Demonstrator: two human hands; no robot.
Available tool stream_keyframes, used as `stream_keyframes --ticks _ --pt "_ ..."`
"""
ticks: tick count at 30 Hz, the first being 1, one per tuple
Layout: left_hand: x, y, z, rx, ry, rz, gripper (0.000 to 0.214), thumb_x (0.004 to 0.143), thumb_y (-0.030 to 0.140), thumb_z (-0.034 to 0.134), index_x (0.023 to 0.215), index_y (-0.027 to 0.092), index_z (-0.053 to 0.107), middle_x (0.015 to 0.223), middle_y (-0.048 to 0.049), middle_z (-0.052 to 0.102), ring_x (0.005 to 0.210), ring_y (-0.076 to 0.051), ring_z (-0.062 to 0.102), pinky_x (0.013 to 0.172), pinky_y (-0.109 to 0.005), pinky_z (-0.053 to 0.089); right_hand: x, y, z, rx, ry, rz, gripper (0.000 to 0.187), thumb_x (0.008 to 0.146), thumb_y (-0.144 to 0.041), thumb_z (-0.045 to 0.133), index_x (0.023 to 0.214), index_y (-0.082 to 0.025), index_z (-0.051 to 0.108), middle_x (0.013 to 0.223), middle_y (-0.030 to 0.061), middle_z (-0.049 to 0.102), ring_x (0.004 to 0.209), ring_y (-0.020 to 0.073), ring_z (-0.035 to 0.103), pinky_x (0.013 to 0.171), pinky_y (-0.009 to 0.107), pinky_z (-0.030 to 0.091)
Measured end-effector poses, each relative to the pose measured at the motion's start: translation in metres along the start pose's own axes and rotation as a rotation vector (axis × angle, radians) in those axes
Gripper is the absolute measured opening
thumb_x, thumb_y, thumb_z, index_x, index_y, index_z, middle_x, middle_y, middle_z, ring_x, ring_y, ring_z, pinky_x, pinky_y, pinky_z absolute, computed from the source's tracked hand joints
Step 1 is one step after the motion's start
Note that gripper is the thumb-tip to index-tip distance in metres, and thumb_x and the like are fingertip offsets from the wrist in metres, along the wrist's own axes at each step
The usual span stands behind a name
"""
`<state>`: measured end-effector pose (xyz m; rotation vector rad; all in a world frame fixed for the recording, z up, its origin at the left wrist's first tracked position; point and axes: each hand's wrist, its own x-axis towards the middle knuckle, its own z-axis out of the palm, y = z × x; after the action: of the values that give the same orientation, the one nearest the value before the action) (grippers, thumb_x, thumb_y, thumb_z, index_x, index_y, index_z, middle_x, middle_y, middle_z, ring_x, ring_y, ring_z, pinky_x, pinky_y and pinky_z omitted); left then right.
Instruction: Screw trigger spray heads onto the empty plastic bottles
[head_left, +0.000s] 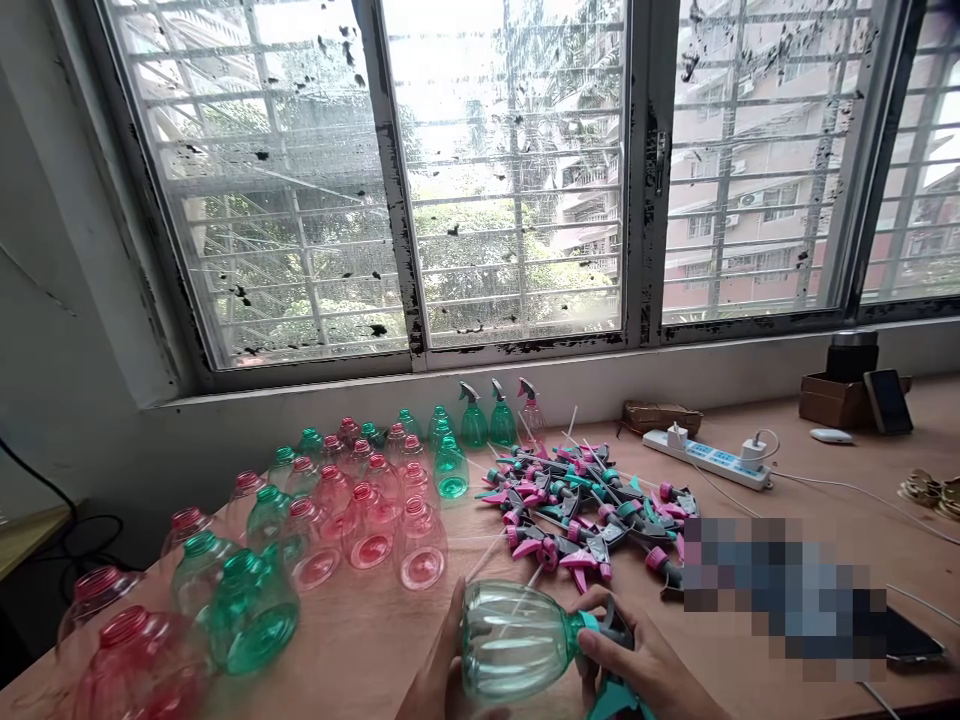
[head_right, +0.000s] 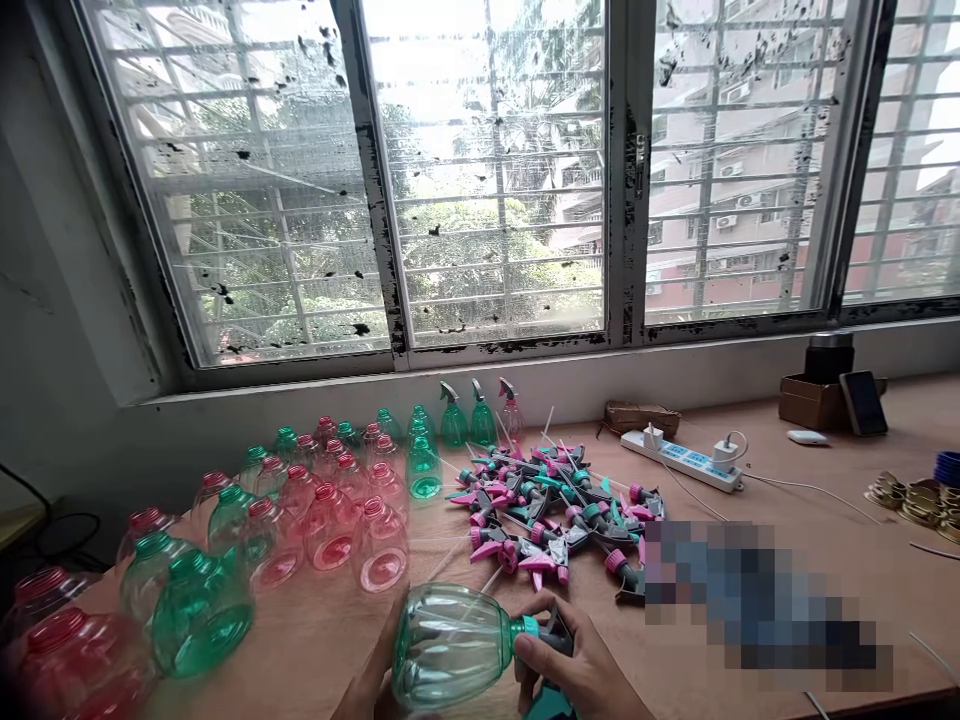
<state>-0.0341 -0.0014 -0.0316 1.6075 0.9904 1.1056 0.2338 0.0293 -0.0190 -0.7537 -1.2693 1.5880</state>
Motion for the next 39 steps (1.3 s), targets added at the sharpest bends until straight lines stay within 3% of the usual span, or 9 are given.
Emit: stream_keyframes --ticks 4,8,13,18,24,27,34,39 --pt "0.001 0.007 0.000 -0.080 -0.048 0.018 0.120 0.074 0.071 0.075 0.164 0.027 0.009 0.143 -0.0164 0.063 0.130 -0.038 0.062 0.113 -0.047 0.044 -0.001 -0.001 0.001 -0.004 -0.002 -0.001 0.054 0.073 -0.061 0.083 0.100 -0.019 0.062 0.064 -0.0017 0.073 0.053 0.0175 0.072 0.051 0.025 0.054" --pt "0.001 0.004 0.000 -0.106 -0.051 0.018 0.116 0.075 0.066 0.078 0.163 0.031 0.012 0.143 -0.0147 0.063 0.128 -0.037 0.064 0.112 -0.046 0.045 -0.003 -0.003 0.001 -0.008 0.012 0.004 0.053 0.075 -0.060 0.082 0.100 -0.019 0.061 0.065 -0.0016 0.073 0.053 0.0163 0.071 0.052 0.024 0.053" --pt "0.001 -0.006 -0.001 -0.055 0.007 0.014 0.104 0.083 0.070 0.067 0.162 0.036 0.009 0.148 -0.0106 0.060 0.137 -0.033 0.057 0.112 -0.040 0.046 -0.004 -0.007 0.004 -0.002 -0.002 0.005 0.051 0.075 -0.059 0.082 0.099 -0.019 0.061 0.063 -0.0021 0.072 0.053 0.0153 0.069 0.050 0.024 0.052" --pt "-0.001 0.003 0.001 -0.103 -0.049 0.041 0.124 0.074 0.071 0.075 0.163 0.030 -0.002 0.152 -0.0155 0.056 0.137 -0.037 0.056 0.117 -0.045 0.041 -0.004 -0.006 0.004 -0.016 -0.018 -0.011 0.049 0.078 -0.056 0.081 0.100 -0.018 0.061 0.064 -0.0015 0.072 0.054 0.0146 0.070 0.052 0.024 0.053" --pt "-0.001 0.001 0.005 -0.183 -0.026 0.059 0.115 0.077 0.062 0.079 0.162 0.036 0.006 0.148 -0.0130 0.059 0.130 -0.036 0.063 0.112 -0.046 0.046 -0.003 -0.005 0.002 -0.005 -0.025 -0.004 0.050 0.077 -0.056 0.082 0.100 -0.017 0.061 0.066 -0.0006 0.073 0.053 0.0149 0.070 0.052 0.024 0.053" --pt "-0.001 -0.005 0.004 -0.121 -0.003 0.025 0.105 0.083 0.060 0.075 0.161 0.040 0.008 0.148 -0.0114 0.059 0.129 -0.034 0.064 0.115 -0.048 0.042 -0.004 -0.008 0.003 0.004 -0.024 0.011 0.050 0.078 -0.056 0.081 0.101 -0.017 0.061 0.066 -0.0008 0.073 0.054 0.0144 0.069 0.052 0.023 0.052" --pt "-0.003 0.007 0.002 -0.189 -0.070 0.023 0.120 0.075 0.068 0.076 0.162 0.036 0.000 0.153 -0.0119 0.054 0.135 -0.038 0.059 0.120 -0.051 0.035 -0.006 -0.011 0.006 0.005 -0.006 0.017 0.049 0.079 -0.055 0.081 0.102 -0.017 0.062 0.066 -0.0008 0.073 0.057 0.0144 0.069 0.055 0.024 0.053" --pt "-0.003 0.009 0.004 -0.171 -0.036 0.054 0.111 0.078 0.061 0.078 0.162 0.038 0.009 0.155 -0.0113 0.051 0.136 -0.039 0.057 0.114 -0.048 0.044 -0.003 -0.004 0.000 0.005 -0.023 0.007 0.049 0.078 -0.056 0.082 0.100 -0.017 0.061 0.067 -0.0004 0.075 0.054 0.0150 0.071 0.053 0.023 0.052"
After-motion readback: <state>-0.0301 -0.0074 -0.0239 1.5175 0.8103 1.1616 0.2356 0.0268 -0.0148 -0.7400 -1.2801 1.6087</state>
